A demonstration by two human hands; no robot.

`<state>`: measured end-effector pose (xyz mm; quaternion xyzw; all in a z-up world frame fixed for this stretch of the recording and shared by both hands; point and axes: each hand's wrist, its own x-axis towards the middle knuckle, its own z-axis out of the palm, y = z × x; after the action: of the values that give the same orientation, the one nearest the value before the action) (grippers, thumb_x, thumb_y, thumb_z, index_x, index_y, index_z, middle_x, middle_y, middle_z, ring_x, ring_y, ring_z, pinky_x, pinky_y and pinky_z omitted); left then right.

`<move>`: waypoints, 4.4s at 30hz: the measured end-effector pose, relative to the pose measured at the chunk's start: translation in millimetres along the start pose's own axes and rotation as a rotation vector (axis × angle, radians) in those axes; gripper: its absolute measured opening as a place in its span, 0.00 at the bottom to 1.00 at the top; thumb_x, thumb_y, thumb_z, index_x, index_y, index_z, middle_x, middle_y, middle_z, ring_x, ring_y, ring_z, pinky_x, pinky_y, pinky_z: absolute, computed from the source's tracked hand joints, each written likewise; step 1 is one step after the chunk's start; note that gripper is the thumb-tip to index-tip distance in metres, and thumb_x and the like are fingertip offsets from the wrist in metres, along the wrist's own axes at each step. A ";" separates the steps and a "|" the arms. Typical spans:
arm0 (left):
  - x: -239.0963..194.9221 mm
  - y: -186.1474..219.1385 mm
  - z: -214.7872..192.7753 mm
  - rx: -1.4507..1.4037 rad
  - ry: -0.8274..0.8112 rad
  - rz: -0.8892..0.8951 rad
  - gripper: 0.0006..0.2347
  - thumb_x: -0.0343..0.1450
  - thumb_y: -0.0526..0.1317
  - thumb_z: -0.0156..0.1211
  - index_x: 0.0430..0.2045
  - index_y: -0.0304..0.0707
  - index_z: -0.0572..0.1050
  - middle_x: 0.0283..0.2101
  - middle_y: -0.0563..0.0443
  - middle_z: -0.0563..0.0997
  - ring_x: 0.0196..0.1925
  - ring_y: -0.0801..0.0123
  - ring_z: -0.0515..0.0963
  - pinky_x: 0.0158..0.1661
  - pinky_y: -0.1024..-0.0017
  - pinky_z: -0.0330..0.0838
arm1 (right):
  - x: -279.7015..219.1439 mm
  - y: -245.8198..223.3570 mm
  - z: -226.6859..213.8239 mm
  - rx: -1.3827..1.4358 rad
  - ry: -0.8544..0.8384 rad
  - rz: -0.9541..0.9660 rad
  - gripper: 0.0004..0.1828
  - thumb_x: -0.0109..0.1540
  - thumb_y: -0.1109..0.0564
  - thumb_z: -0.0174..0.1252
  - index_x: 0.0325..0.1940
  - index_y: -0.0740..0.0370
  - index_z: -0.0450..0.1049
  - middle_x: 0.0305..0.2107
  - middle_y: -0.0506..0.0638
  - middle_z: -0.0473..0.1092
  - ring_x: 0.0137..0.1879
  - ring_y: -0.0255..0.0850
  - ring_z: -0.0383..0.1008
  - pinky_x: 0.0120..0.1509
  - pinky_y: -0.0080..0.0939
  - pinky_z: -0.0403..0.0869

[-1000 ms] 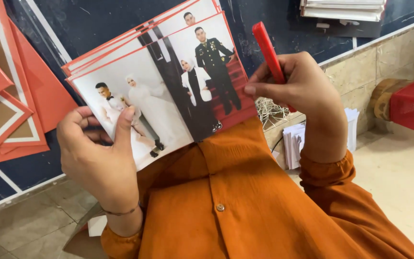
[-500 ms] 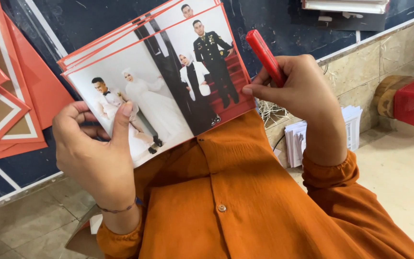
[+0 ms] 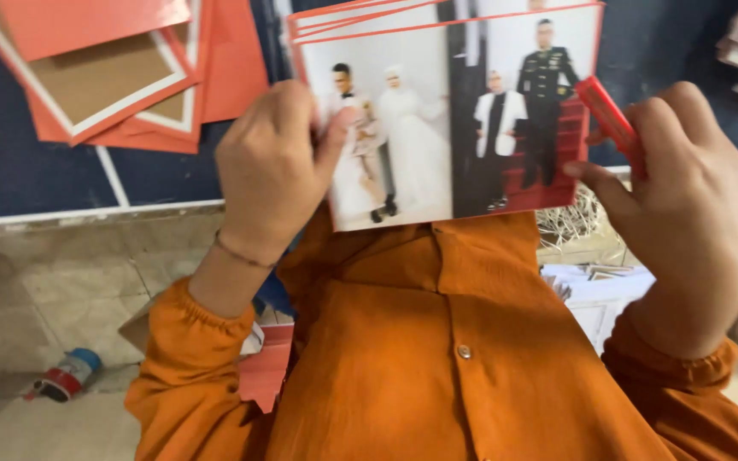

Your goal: Assembling wedding invitations by applying adhesive and folding printed cards.

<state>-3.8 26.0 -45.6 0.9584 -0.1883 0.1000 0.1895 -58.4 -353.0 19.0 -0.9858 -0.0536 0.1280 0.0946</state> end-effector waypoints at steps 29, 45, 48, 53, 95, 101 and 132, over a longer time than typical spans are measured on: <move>-19.6 16.8 -29.5 -0.181 -0.185 -0.044 0.29 0.74 0.63 0.69 0.68 0.53 0.75 0.75 0.61 0.74 0.72 0.56 0.73 0.64 0.55 0.52 | 77.7 -23.3 28.0 0.098 0.289 -0.482 0.22 0.83 0.57 0.46 0.76 0.49 0.80 0.35 0.49 0.56 0.42 0.52 0.54 0.52 0.55 0.61; -64.3 36.0 -15.9 -0.483 0.052 -0.262 0.22 0.76 0.54 0.67 0.60 0.41 0.76 0.66 0.49 0.78 0.60 0.51 0.72 0.66 0.57 0.64 | 122.1 -145.2 42.2 -0.149 0.317 -0.743 0.23 0.81 0.57 0.53 0.80 0.42 0.73 0.38 0.43 0.58 0.44 0.46 0.61 0.48 0.49 0.66; -63.9 37.5 -13.4 -0.656 0.072 -0.389 0.25 0.73 0.53 0.69 0.58 0.36 0.71 0.61 0.43 0.76 0.63 0.52 0.74 0.65 0.58 0.64 | 96.0 -145.9 46.6 -0.137 0.122 -0.852 0.28 0.78 0.51 0.54 0.84 0.45 0.64 0.40 0.43 0.64 0.45 0.45 0.59 0.46 0.47 0.63; -67.1 37.9 -9.5 -0.752 0.061 -0.422 0.26 0.73 0.51 0.70 0.58 0.37 0.65 0.62 0.41 0.72 0.66 0.50 0.71 0.67 0.56 0.64 | 117.3 -157.1 48.9 -0.259 0.347 -0.684 0.24 0.81 0.58 0.56 0.82 0.42 0.70 0.37 0.42 0.57 0.42 0.42 0.59 0.44 0.43 0.63; 69.5 51.3 11.8 -0.249 0.018 0.736 0.14 0.71 0.50 0.67 0.49 0.51 0.80 0.50 0.51 0.72 0.54 0.54 0.70 0.51 0.51 0.62 | -54.3 -69.6 65.3 0.006 0.375 -0.206 0.23 0.77 0.64 0.52 0.78 0.57 0.73 0.39 0.52 0.67 0.39 0.53 0.63 0.45 0.53 0.64; 69.9 53.7 18.1 -0.214 -0.092 0.710 0.32 0.68 0.67 0.79 0.57 0.51 0.71 0.65 0.50 0.70 0.67 0.53 0.66 0.62 0.49 0.60 | -52.7 -66.9 65.6 0.076 0.384 -0.150 0.25 0.78 0.66 0.49 0.81 0.61 0.69 0.39 0.51 0.66 0.42 0.52 0.63 0.48 0.51 0.62; -56.1 61.0 -9.8 -0.192 0.114 -0.123 0.08 0.82 0.33 0.58 0.35 0.23 0.76 0.27 0.42 0.73 0.23 0.46 0.71 0.24 0.58 0.63 | -0.4 -139.5 44.8 -0.028 0.393 -0.478 0.23 0.81 0.55 0.45 0.78 0.69 0.66 0.41 0.46 0.73 0.39 0.45 0.73 0.39 0.46 0.70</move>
<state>-80.3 -4.2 -31.5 0.9383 -0.1271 0.1239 0.2967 -81.9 -209.2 4.6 -0.9524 -0.2663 -0.0916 0.1170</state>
